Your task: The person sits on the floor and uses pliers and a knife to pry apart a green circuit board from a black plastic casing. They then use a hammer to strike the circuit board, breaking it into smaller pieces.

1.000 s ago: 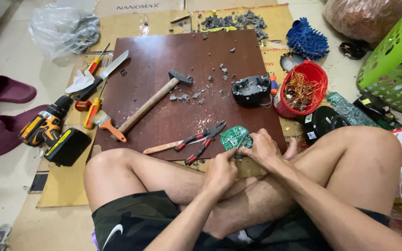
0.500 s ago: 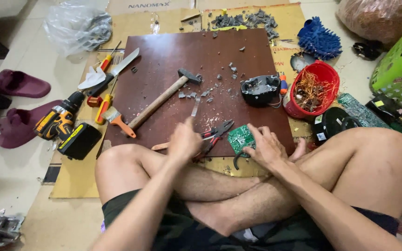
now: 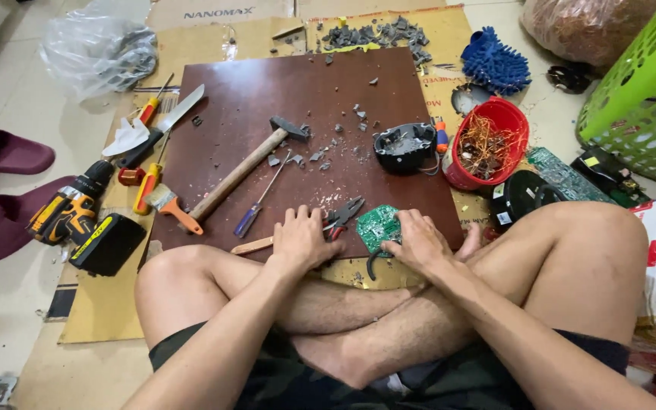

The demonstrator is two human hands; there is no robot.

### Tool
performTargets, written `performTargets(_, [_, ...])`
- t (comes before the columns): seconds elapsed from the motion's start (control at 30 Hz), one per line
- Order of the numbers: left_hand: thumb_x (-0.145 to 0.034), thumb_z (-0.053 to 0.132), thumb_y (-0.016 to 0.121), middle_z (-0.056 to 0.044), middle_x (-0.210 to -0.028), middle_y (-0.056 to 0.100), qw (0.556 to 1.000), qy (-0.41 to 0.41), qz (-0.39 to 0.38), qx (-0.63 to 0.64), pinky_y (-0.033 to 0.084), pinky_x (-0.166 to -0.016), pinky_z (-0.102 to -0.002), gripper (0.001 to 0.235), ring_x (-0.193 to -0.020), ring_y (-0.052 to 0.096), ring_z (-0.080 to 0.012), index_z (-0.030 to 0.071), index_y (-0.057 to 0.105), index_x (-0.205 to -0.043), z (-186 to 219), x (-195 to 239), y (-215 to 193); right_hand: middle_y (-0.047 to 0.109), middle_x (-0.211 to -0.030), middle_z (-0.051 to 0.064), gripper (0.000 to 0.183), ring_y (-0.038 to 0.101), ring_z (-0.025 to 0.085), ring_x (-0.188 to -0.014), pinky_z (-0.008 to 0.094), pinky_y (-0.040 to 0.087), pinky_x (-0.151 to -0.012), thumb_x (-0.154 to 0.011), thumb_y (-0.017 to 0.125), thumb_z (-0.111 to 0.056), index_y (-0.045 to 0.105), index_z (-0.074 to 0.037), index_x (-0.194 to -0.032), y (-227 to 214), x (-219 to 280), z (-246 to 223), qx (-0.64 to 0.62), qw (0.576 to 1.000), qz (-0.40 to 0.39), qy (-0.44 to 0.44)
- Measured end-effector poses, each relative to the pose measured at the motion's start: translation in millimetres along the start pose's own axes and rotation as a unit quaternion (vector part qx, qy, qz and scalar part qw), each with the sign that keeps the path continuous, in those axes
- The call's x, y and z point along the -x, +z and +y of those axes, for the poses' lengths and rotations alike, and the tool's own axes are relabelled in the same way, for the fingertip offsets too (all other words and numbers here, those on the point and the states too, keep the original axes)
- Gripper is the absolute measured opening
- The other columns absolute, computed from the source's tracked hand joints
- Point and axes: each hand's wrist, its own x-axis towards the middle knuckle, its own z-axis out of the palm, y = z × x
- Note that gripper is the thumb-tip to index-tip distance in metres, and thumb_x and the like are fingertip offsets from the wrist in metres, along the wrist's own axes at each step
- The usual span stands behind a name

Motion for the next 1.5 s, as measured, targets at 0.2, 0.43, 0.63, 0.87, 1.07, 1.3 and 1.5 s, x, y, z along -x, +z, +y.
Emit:
performTargets(0.2, [-0.074,0.056,0.079,-0.009,-0.124,0.063,0.989,0.035,-0.028,-0.141,0.059,-0.089,-0.052,0.065,-0.125,0.058,-0.0316,0.014,0.071,-0.124,-34,-47,48,0.062,-0.129,0.020,0.076,0.066,0.046,-0.120,0.056,0.056,-0.099,-0.079,0.090,-0.041,0.050,-0.009,-0.136,-1,2,-7,-0.035,0.998,0.027,0.054])
performTargets(0.43, [-0.093,0.046,0.053,-0.012,-0.110,0.068,0.975,0.086,0.050,-0.200,0.050,-0.088,-0.050,0.043,-0.117,0.058,-0.0306,0.013,0.070,-0.115,-13,-32,18,0.063,-0.124,0.009,0.051,0.067,0.037,-0.121,0.051,0.059,-0.096,-0.085,0.082,-0.048,0.070,-0.019,-0.125,6,-1,3,0.000,0.999,0.014,0.032])
performTargets(0.63, [-0.098,0.026,0.056,-0.010,-0.104,0.067,0.972,0.105,0.024,-0.210,0.063,-0.068,-0.053,0.024,-0.091,0.077,-0.0364,0.013,0.061,-0.117,-4,-42,48,0.064,-0.126,0.006,0.055,0.068,0.035,-0.121,0.053,0.060,-0.094,-0.088,0.079,-0.049,0.068,-0.029,-0.138,13,-3,6,-0.002,0.999,0.004,0.045])
performTargets(0.87, [-0.106,0.025,0.032,-0.011,-0.106,0.065,0.962,0.019,0.009,-0.274,0.043,-0.062,-0.055,0.033,-0.099,0.058,-0.0357,0.013,0.059,-0.122,10,-58,87,0.064,-0.126,0.007,0.047,0.068,0.034,-0.123,0.050,0.060,-0.095,-0.091,0.074,-0.048,0.069,-0.029,-0.135,-11,9,-9,-0.002,0.999,-0.025,0.046])
performTargets(1.07, [-0.105,0.023,0.031,-0.016,-0.116,0.062,0.960,0.036,-0.028,-0.276,0.043,-0.065,-0.057,0.037,-0.105,0.054,-0.0376,0.008,0.055,-0.129,29,-56,92,0.067,-0.122,0.003,0.036,0.071,0.029,-0.120,0.046,0.062,-0.092,-0.088,0.074,-0.053,0.075,-0.028,-0.113,-19,8,-12,0.017,0.998,-0.031,0.060])
performTargets(1.3, [-0.108,0.018,0.027,-0.008,-0.120,0.074,0.879,0.117,-0.084,-0.455,0.032,-0.090,-0.053,0.044,-0.125,0.049,-0.0350,0.005,0.053,-0.141,87,0,33,0.068,-0.122,0.002,0.033,0.071,0.029,-0.120,0.047,0.062,-0.091,-0.087,0.074,-0.053,0.078,-0.029,-0.108,-6,1,-7,0.022,0.997,-0.027,0.070])
performTargets(1.5, [-0.108,0.030,0.032,-0.024,-0.091,0.063,0.945,0.038,-0.046,-0.321,0.040,-0.042,-0.062,0.041,-0.078,0.060,-0.0475,-0.003,0.056,-0.114,66,-42,108,0.067,-0.125,0.000,0.033,0.071,0.028,-0.121,0.048,0.064,-0.089,-0.088,0.075,-0.051,0.077,-0.030,-0.112,3,-4,-2,0.025,0.996,-0.024,0.079])
